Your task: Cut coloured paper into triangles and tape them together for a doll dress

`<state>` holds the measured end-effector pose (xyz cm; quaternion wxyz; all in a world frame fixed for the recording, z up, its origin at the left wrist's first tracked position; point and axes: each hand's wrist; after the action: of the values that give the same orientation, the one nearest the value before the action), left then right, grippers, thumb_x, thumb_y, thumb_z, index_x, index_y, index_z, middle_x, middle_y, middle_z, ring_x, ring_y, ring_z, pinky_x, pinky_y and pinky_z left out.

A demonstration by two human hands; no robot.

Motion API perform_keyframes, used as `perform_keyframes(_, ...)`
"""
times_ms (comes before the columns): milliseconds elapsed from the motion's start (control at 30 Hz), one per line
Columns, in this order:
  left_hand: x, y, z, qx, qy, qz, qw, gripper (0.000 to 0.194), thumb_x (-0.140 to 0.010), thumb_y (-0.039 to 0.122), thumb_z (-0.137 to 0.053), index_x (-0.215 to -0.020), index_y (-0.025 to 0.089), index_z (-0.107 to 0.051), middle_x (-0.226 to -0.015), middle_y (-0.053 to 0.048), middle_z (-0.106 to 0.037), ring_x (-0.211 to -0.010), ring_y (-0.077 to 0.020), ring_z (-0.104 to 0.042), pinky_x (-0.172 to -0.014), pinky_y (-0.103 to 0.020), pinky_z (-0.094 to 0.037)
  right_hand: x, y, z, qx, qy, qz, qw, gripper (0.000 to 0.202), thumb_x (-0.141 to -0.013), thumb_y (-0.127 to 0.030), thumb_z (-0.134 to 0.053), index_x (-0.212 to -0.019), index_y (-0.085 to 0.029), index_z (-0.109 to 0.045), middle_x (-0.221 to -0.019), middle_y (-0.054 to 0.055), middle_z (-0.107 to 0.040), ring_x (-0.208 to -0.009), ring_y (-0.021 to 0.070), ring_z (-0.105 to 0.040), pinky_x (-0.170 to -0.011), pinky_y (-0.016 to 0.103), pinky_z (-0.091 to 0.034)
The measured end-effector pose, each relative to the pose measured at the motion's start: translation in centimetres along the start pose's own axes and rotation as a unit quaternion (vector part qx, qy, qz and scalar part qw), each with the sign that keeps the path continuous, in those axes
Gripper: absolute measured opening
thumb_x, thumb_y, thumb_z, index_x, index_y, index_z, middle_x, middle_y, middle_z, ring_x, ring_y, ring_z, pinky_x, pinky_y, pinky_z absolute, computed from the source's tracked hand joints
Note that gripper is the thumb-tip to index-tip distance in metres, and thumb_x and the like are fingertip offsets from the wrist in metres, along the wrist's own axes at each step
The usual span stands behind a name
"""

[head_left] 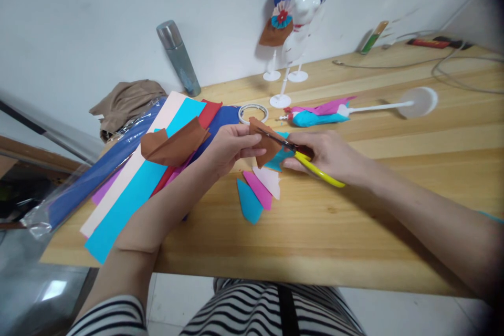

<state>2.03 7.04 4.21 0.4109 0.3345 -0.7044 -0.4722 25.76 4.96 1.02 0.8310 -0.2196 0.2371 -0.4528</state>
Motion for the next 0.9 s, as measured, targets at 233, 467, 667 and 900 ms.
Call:
perform_keyframes(233,-0.25,-0.45,0.17,0.001,-0.012,-0.009,1.0,0.032,-0.068,0.023,-0.094,-0.096,0.011,-0.085,-0.106,-0.014,-0.084,-0.109,-0.0295,-0.078,-0.091,-0.034,-0.065,0.09,-0.78,0.14,0.028,0.014,0.0,1.0,0.067,-0.089,-0.091,-0.044,-0.076,-0.025,-0.044,-0.065,0.0,-0.047,-0.057,0.0176,-0.041,-0.061,0.031,-0.03)
perform_keyframes(467,-0.46,-0.79,0.01,0.002,-0.023,-0.009,1.0,0.033,-0.065,0.025,-0.095,-0.094,0.011,-0.086,-0.102,-0.012,-0.084,-0.104,-0.027,-0.079,-0.089,-0.033,-0.064,0.09,-0.86,0.04,0.026,0.011,-0.011,1.0,0.066,-0.089,-0.09,-0.042,-0.079,-0.025,-0.048,-0.064,0.0,-0.048,-0.056,0.0175,-0.042,-0.06,0.03,-0.03)
perform_keyframes(667,-0.53,-0.87,0.0,0.003,-0.025,-0.012,1.0,0.026,-0.067,0.023,-0.093,-0.091,0.013,-0.086,-0.098,-0.01,-0.084,-0.101,-0.0248,-0.079,-0.088,-0.031,-0.065,0.1,-0.57,-0.15,0.026,0.024,-0.029,0.999,0.069,-0.087,-0.093,-0.042,-0.076,-0.024,-0.05,-0.06,0.0,-0.046,-0.055,0.0169,-0.041,-0.06,0.03,-0.029)
perform_keyframes(900,-0.68,-0.97,0.04,0.009,-0.022,-0.011,1.0,0.025,-0.068,0.022,-0.093,-0.09,0.013,-0.086,-0.095,-0.01,-0.084,-0.096,-0.023,-0.08,-0.087,-0.032,-0.065,0.04,-0.34,-0.36,0.003,0.03,-0.038,0.999,0.077,-0.081,-0.1,-0.042,-0.075,-0.024,-0.053,-0.057,-0.001,-0.044,-0.053,0.0163,-0.039,-0.058,0.031,-0.031)
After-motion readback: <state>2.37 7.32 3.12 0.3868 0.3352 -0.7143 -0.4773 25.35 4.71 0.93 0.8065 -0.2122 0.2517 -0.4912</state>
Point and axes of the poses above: each hand's wrist, its own x-axis away from the middle knuckle, its own z-axis out of the back of the hand, y = z × x
